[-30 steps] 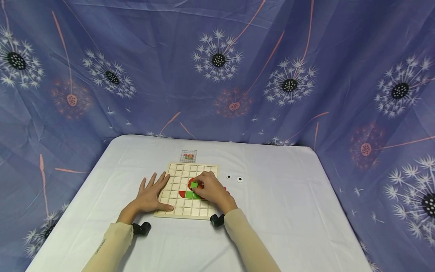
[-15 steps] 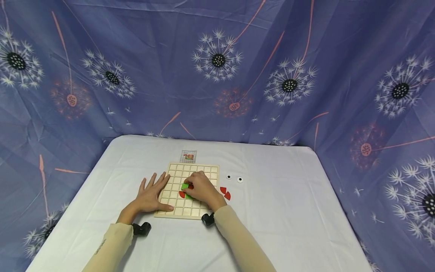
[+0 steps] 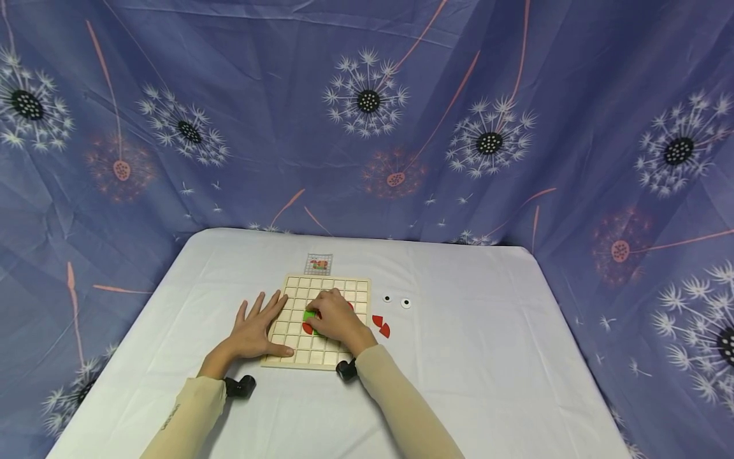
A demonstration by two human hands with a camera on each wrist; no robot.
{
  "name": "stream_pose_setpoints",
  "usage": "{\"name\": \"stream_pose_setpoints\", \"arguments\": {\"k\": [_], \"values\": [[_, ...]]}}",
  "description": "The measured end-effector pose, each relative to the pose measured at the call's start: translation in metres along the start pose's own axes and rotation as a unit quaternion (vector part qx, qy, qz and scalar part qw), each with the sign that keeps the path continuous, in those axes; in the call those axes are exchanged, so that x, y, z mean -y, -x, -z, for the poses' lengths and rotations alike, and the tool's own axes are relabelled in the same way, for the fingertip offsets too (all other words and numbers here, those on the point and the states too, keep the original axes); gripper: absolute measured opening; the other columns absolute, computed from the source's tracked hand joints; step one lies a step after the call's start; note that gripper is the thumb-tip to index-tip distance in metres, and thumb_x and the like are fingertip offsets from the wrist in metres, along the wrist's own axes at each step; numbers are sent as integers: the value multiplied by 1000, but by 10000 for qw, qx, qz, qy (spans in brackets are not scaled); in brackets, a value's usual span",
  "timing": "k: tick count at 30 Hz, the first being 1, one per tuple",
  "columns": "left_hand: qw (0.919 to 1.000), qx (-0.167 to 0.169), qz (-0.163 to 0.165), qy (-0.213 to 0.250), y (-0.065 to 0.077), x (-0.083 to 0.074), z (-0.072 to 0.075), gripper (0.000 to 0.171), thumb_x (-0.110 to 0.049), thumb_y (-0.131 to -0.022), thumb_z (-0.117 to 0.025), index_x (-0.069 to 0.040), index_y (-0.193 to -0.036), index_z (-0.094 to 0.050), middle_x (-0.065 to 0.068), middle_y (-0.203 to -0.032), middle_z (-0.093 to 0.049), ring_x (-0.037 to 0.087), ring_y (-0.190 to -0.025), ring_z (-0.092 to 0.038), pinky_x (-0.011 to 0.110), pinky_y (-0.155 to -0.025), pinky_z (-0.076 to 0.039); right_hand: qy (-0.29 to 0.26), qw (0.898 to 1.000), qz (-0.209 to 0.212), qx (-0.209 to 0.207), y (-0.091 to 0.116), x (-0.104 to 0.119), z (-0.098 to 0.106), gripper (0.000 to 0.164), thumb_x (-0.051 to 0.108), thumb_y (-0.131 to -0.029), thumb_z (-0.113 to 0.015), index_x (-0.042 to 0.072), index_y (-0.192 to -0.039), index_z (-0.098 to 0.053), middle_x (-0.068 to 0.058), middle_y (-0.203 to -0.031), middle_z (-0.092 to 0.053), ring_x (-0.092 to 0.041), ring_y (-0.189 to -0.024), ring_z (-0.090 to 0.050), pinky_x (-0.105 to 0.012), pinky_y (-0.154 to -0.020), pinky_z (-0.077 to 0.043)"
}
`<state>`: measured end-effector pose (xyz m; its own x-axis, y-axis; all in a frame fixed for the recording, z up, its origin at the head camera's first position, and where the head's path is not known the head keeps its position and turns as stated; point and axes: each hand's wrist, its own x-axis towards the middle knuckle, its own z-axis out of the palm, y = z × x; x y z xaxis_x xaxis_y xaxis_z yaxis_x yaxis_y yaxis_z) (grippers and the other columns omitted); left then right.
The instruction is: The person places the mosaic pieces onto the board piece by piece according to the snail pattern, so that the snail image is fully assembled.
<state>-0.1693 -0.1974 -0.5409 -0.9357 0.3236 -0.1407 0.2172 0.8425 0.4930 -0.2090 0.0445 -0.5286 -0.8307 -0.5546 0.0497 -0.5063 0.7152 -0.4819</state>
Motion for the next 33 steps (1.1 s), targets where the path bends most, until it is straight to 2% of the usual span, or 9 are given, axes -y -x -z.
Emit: {"name": "stream_pose_setpoints", "arguments": {"k": [5,8,13,19,26,30,33], "values": [[10000,-14,16,-6,0,0,-1,135,-75,-62,-82,-16,-166,-20,12,-174,-12,44,-159,2,69,-122,11,-96,9998,65,-129,6,-3,4,33,36,-96,-73,19,-124,-74,4,-120,-68,-16,-110,-53,-35,-100,-50],[10000,-12,28,-14,0,1,-2,135,-76,-62,-82,-17,-166,-20,11,-174,-12,44,-160,3,68,-122,11,-129,9997,75,-210,13,-11,10,41,37,-95,-74,18,-130,-71,2,-125,-67,-18,-119,-53,-38,-107,-48],[10000,-9,41,12,-1,2,-3,135,-75,-61,-83,-17,-166,-20,11,-174,-12,44,-160,3,68,-122,12,-200,9994,-50,-267,27,-31,24,53,39,-92,-77,17,-138,-65,-4,-138,-62,-25,-137,-51,-50,-117,-40],[10000,4,65,35,-1,2,-2,136,-73,-62,-84,-16,-166,-19,11,-174,-11,44,-160,4,68,-122,12,-409,9981,-375,-264,44,-59,47,63,39,-89,-80,16,-145,-60,-12,-151,-54,-35,-151,-36,-66,-121,-27],[10000,-11,21,55,-1,0,-1,135,-72,-62,-84,-15,-166,-20,12,-174,-11,45,-159,3,68,-122,12,-103,9963,-734,-442,65,-91,67,60,35,-90,-80,14,-143,-61,-9,-143,-59,-34,-144,-42,-62,-120,-31],[10000,-8,21,75,-1,0,0,135,-72,-62,-84,-15,-166,-20,12,-174,-11,45,-159,3,68,-122,12,-58,9957,-823,-430,80,-98,70,56,34,-90,-78,14,-140,-63,-12,-142,-59,-35,-140,-45,-60,-116,-36],[10000,-14,16,67,0,0,1,136,-72,-62,-84,-14,-166,-20,12,-174,-11,45,-159,3,69,-122,11,-47,9966,-733,-362,89,-100,68,51,31,-91,-77,12,-137,-66,-13,-140,-61,-35,-136,-47,-59,-114,-40]]}}
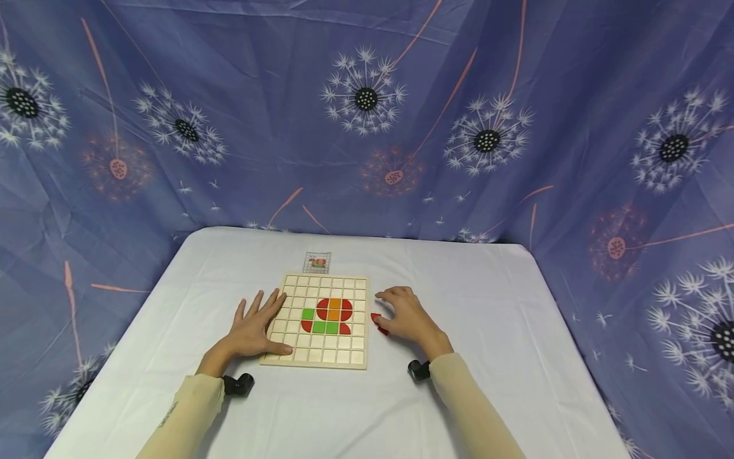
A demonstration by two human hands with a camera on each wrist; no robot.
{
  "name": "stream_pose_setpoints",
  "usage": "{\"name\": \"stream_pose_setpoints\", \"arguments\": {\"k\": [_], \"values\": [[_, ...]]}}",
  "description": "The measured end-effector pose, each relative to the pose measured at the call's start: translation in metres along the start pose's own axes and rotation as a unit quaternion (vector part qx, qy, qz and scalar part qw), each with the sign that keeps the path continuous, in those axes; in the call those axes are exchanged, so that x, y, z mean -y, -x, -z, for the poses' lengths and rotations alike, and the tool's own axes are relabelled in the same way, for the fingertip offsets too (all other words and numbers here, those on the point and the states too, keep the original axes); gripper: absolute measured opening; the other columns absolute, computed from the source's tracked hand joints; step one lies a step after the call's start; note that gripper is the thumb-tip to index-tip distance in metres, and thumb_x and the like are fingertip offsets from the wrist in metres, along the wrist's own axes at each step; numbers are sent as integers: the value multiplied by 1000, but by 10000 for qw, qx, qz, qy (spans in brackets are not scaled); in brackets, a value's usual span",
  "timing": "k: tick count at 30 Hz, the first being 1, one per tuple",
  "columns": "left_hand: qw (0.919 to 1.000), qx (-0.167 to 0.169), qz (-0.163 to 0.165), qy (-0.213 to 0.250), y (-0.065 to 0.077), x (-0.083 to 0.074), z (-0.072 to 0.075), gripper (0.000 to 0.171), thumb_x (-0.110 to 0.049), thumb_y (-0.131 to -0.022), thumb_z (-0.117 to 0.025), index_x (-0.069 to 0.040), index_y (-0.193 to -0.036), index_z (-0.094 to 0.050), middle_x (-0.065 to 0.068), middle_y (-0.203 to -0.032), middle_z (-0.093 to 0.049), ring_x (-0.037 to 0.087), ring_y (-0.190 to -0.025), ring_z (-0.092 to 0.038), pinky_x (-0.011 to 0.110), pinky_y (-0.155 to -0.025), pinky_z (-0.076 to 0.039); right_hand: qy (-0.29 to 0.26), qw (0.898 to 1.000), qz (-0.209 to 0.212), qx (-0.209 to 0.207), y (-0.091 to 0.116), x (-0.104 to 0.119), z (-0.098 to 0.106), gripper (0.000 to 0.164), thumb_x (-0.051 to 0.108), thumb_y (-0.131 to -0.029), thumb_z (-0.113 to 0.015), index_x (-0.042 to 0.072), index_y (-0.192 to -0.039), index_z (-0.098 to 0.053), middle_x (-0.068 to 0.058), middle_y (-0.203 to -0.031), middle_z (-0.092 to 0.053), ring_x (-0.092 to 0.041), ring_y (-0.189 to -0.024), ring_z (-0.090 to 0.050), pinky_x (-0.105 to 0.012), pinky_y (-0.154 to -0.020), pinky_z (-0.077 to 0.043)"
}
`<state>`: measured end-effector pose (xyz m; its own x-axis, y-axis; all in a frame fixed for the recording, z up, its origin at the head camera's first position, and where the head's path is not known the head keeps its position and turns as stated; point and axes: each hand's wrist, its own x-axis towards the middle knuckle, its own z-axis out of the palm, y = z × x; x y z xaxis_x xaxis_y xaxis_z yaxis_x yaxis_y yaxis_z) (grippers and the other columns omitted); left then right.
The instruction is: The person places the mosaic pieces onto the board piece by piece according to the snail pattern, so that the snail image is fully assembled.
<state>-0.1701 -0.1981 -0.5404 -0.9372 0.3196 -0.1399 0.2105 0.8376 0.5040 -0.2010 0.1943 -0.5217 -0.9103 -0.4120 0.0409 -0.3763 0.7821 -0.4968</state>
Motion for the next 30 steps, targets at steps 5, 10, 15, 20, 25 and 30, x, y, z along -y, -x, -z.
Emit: {"name": "stream_pose_setpoints", "arguments": {"k": [5,10,15,20,25,30], "values": [[10000,15,30,7,0,0,2,136,-72,-62,-85,-15,-166,-20,12,-174,-11,45,-159,3,69,-122,11,-31,9997,209,88,7,0,-4,40,22,-93,-75,11,-130,-70,-11,-134,-65,-32,-131,-53,-53,-114,-44],[10000,7,7,33,0,-1,2,136,-71,-61,-86,-14,-166,-20,13,-174,-12,46,-159,2,70,-122,10,-135,9997,130,152,5,2,-9,28,20,-94,-73,14,-121,-73,-5,-127,-69,-32,-136,-53,-50,-117,-42],[10000,16,5,31,0,-2,1,136,-71,-61,-85,-14,-166,-20,13,-174,-12,46,-159,2,69,-122,11,-37,9998,-169,25,3,3,-12,28,27,-95,-75,12,-119,-74,2,-104,-68,-22,-108,-62,-43,-98,-53],[10000,9,3,40,1,-2,0,136,-72,-61,-85,-15,-166,-20,13,-174,-12,45,-159,2,69,-122,11,66,9998,-144,-95,5,-3,-12,25,28,-96,-74,15,-117,-75,1,-109,-67,-21,-111,-59,-44,-102,-52],[10000,3,-8,21,0,-2,0,136,-72,-62,-85,-15,-166,-20,12,-174,-12,45,-159,2,69,-122,10,-73,9998,204,41,6,-6,-8,22,8,-96,-68,15,-116,-75,-2,-121,-70,-28,-124,-57,-49,-113,-47],[10000,14,-1,-6,-1,-1,-1,135,-72,-62,-84,-15,-166,-20,12,-174,-12,45,-159,2,69,-122,11,-63,9999,93,32,6,-6,-7,18,13,-96,-72,13,-113,-76,0,-110,-70,-25,-117,-59,-47,-107,-50]]}}
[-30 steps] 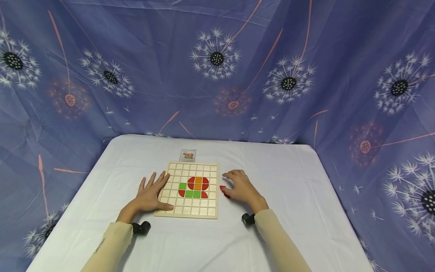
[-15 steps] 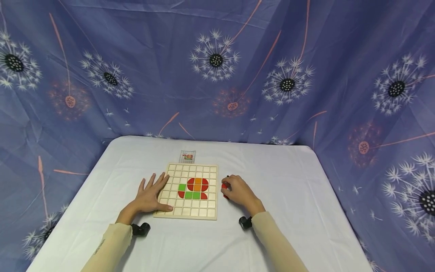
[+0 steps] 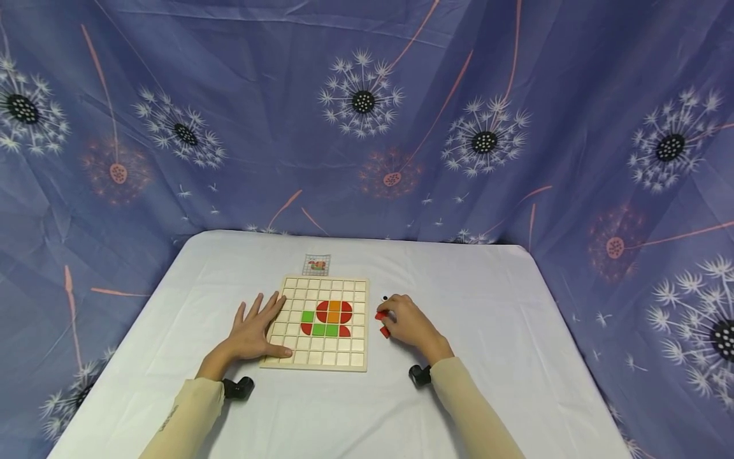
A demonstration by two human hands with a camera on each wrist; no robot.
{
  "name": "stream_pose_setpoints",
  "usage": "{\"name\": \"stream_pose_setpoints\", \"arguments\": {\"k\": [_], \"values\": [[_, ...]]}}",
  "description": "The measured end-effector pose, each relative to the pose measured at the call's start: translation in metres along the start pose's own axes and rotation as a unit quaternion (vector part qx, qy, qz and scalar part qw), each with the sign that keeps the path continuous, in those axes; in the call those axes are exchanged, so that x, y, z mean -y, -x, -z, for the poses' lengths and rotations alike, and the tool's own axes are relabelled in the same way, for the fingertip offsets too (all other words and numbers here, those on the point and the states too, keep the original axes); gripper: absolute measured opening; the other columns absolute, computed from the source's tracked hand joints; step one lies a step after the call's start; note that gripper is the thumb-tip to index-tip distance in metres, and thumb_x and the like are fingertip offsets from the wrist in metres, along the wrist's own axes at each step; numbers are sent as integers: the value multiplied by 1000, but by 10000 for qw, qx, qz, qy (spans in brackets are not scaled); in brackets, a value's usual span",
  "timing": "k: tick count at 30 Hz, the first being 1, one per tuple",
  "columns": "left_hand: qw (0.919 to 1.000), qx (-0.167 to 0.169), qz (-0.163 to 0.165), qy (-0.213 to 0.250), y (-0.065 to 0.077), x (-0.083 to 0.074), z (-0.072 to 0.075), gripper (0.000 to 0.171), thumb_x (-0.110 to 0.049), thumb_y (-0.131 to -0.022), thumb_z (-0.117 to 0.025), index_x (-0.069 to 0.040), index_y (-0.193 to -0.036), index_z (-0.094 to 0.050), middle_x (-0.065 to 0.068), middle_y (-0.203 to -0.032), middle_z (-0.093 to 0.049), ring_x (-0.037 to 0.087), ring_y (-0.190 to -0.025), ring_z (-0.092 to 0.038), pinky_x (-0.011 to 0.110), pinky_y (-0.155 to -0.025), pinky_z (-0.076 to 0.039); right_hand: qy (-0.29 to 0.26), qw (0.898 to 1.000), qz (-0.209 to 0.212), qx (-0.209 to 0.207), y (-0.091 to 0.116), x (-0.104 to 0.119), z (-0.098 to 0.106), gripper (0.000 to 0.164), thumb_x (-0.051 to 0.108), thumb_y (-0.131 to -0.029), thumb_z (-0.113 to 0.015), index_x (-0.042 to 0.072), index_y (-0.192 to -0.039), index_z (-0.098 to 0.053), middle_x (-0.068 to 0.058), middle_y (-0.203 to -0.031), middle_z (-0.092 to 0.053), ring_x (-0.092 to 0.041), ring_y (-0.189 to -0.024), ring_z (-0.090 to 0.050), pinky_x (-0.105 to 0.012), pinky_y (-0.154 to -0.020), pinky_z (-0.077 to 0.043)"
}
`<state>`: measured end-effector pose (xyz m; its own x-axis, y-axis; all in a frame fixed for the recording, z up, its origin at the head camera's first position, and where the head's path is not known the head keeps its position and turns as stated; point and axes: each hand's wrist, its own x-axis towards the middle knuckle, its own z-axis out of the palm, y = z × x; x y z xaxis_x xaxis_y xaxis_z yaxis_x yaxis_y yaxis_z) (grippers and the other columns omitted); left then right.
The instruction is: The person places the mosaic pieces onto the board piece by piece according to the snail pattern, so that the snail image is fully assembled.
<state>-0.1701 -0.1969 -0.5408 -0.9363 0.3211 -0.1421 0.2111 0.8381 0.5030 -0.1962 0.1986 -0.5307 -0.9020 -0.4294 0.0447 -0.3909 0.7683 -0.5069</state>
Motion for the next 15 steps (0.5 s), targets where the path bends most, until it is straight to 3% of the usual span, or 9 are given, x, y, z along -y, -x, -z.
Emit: {"name": "stream_pose_setpoints", "arguments": {"k": [6,15], "values": [[10000,5,-7,2,0,0,1,135,-72,-62,-84,-15,-166,-20,12,-174,-11,45,-159,2,68,-122,11,38,9994,-338,-71,2,-2,0,23,25,-93,-78,12,-113,-76,3,-102,-66,-21,-108,-58,-43,-100,-51],[10000,-11,-10,31,1,1,0,135,-71,-62,-85,-15,-166,-20,13,-174,-12,45,-159,3,69,-122,11,-133,9992,-374,-107,-2,-2,-4,23,28,-93,-78,11,-109,-76,3,-101,-67,-16,-100,-61,-41,-94,-54]]}}
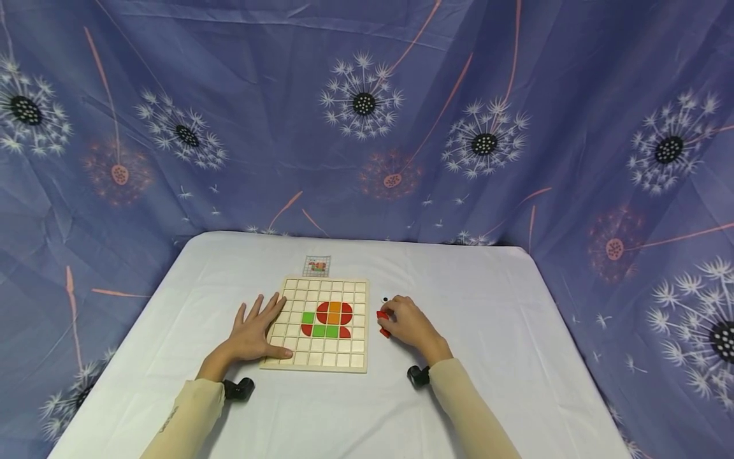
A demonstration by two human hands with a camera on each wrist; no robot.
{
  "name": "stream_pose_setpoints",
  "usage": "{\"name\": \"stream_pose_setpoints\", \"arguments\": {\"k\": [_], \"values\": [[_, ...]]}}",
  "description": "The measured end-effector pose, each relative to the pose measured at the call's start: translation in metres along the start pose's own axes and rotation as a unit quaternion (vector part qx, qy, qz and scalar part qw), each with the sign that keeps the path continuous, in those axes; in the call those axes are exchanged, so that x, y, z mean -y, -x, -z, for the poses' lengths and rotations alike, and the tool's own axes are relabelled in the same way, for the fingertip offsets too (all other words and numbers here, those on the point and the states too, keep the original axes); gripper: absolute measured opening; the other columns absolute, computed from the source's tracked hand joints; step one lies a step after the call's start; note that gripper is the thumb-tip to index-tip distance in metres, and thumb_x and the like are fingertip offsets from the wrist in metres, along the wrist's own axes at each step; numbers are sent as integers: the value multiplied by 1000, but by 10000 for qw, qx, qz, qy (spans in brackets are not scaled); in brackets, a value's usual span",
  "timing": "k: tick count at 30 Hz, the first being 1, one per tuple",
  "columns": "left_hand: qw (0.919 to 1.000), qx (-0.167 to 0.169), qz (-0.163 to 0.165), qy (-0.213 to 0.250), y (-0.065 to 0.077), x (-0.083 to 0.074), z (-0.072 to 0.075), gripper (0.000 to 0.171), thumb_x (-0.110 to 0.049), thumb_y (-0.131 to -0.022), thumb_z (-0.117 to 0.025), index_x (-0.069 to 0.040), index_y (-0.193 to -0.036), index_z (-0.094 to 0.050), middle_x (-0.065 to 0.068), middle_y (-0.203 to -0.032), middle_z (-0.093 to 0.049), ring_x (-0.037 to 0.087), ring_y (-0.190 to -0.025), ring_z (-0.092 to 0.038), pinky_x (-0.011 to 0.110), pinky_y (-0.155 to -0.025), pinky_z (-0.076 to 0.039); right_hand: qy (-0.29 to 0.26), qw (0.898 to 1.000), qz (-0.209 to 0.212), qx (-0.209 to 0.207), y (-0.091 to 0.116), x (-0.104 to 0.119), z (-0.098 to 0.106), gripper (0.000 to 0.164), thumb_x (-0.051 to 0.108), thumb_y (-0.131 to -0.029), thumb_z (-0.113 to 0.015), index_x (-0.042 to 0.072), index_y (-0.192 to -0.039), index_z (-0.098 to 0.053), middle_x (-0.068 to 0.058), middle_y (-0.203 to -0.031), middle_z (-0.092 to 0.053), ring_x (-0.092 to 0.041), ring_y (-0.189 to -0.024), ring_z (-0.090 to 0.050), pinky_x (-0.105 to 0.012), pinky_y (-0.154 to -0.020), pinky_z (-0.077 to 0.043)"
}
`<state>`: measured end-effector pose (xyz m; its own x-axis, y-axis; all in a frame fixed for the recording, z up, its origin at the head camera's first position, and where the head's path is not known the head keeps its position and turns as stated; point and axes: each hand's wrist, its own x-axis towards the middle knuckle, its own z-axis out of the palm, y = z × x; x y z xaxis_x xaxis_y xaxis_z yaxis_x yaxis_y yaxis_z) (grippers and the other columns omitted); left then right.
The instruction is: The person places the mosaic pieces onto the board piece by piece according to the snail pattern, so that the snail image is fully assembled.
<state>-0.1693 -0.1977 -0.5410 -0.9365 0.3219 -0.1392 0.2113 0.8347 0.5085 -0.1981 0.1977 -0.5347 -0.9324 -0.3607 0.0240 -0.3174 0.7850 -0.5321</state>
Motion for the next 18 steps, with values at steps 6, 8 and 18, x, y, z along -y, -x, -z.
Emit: {"name": "stream_pose_setpoints", "arguments": {"k": [6,8,18], "values": [[10000,-19,-7,-5,0,0,0,135,-71,-62,-85,-15,-166,-20,13,-174,-12,46,-159,2,69,-122,11,-308,9993,-189,-68,-6,7,-1,22,29,-93,-78,12,-107,-76,5,-100,-71,-10,-94,-64,-37,-90,-57],[10000,-32,-23,7,0,-1,-1,135,-71,-62,-85,-15,-166,-20,13,-174,-13,46,-159,2,69,-122,11,-434,9987,-224,-124,-8,11,-1,19,28,-93,-78,13,-104,-76,6,-95,-71,-8,-89,-65,-35,-87,-58],[10000,-41,-17,5,0,0,-1,135,-73,-61,-84,-15,-166,-21,13,-174,-13,45,-159,2,68,-122,11,-695,9972,95,-268,-26,31,-5,18,25,-93,-76,11,-103,-77,8,-87,-69,-7,-81,-61,-29,-80,-56]]}}
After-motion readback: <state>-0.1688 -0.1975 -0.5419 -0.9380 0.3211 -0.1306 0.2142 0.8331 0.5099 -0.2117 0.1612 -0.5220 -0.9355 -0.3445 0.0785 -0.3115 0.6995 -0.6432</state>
